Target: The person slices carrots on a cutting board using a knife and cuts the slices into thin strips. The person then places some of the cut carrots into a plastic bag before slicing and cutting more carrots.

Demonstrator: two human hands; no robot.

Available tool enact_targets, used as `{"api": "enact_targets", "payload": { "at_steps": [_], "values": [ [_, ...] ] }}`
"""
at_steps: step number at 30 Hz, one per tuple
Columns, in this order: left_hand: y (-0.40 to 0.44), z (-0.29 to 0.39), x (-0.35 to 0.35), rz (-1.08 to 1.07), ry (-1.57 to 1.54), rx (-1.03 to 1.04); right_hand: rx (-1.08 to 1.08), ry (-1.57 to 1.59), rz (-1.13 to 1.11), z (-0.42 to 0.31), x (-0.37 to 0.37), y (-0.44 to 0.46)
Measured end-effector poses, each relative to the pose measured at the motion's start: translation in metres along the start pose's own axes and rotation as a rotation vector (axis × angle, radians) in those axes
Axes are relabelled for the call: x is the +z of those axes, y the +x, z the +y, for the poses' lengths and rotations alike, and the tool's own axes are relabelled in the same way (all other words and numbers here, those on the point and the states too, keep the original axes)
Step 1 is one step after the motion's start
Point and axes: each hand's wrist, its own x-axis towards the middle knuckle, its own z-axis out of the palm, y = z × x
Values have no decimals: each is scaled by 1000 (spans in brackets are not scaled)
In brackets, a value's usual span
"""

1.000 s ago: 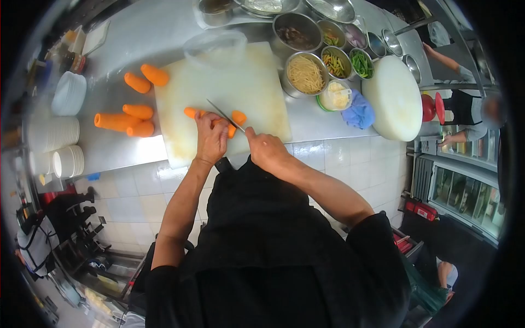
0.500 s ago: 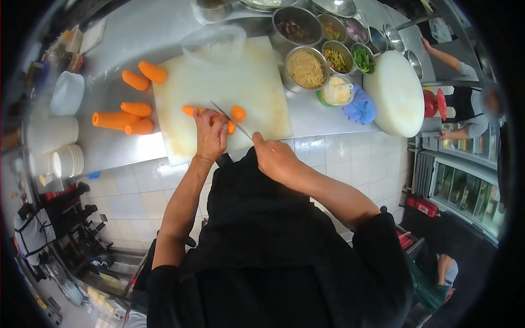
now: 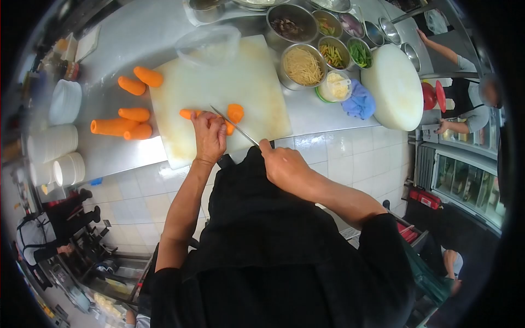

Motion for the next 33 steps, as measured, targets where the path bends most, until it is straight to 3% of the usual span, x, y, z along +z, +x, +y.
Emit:
{"api": "enact_targets", "payload": {
  "at_steps": [3,11,18,24,33],
  "values": [
    [0,0,-1,-1,0,13,58,-12,-92,-2,-1,-3],
    [2,1,-2,-12,-8,12,-41,23,96,15,52,58],
    [1,3,-2,25,-29,13,-26,14,84,7,24,27],
    [-1,-2,0,14,-30,16,78,5,-73,-5,3,-7],
    [-1,0,-4,-35,-30,-3,5,71,82,12,52,57]
  ]
}}
